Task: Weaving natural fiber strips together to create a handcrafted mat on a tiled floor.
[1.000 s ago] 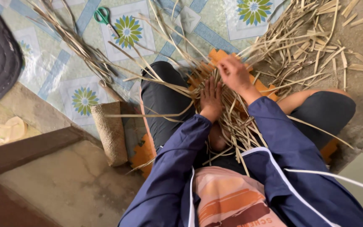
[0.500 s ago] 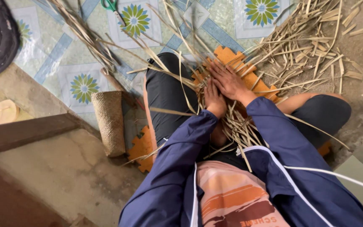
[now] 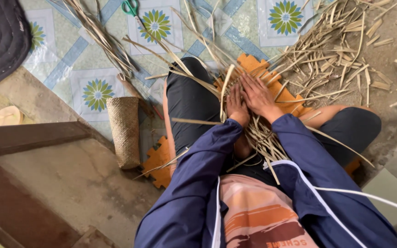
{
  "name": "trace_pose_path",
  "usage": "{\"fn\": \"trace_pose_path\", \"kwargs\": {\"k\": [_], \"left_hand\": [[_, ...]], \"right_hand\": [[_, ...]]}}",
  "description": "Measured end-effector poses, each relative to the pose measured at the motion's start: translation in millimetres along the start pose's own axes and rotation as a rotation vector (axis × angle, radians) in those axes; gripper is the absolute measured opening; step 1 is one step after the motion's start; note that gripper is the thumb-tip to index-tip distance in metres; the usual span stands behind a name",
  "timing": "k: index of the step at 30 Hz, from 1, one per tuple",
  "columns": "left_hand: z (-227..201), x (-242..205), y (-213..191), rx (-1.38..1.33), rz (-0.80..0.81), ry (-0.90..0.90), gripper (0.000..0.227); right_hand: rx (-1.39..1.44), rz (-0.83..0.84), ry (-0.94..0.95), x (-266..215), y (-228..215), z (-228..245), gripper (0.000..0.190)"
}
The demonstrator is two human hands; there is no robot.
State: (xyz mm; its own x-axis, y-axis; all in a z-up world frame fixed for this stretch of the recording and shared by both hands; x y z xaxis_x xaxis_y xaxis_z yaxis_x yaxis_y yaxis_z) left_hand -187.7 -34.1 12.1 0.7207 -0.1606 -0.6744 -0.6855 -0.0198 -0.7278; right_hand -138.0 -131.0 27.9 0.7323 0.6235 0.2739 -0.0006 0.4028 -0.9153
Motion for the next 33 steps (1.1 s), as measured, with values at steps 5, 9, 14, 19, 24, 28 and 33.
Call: {"fn": "trace_pose_path", "kwargs": {"k": [5, 9, 14, 19, 24, 28, 33], "left_hand": [[-1, -1, -7, 0.024, 0.035, -0.007, 0.056], [-3, 0, -7, 0.018, 0.036, -0.015, 0.056], [-4, 0, -2, -0.003, 0.073, -0.050, 0.055], [-7, 2, 1, -0.008, 0.124, -0.054, 0.055], [-7, -1, -3, 0.006, 0.139, -0.057, 0.056], [-2, -14, -15, 0.062, 0.051, 0.016, 0.090], [-1, -23, -16, 0.021, 0.004, 0.060, 0.111]], "right_hand": [[-0.081, 0.127, 0.170, 9, 22, -3, 0.062], [0.032, 0.303, 0.289, 21, 4, 12, 0.073], [0.019, 0.056, -0.145, 15, -1, 23, 0.050], [0.076, 0.185, -0.008, 33, 5, 21, 0.056], [0.070, 0.373, 0.057, 63, -4, 19, 0.065], [0.957, -0.159, 0.488, 85, -46, 10, 0.034], [0.710, -0.181, 0.551, 25, -59, -37, 0.022]]}}
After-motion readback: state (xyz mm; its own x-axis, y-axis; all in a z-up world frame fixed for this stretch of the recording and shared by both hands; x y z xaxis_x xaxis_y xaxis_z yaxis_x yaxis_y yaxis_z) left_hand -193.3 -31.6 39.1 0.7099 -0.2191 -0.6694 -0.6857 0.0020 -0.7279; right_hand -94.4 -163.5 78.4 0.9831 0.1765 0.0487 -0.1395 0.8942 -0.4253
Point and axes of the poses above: each hand's wrist, its own x-axis towards the middle knuckle, its own y-axis out of the palm, z = x × y, the point moved 1 cm from there along x, towards the middle knuckle
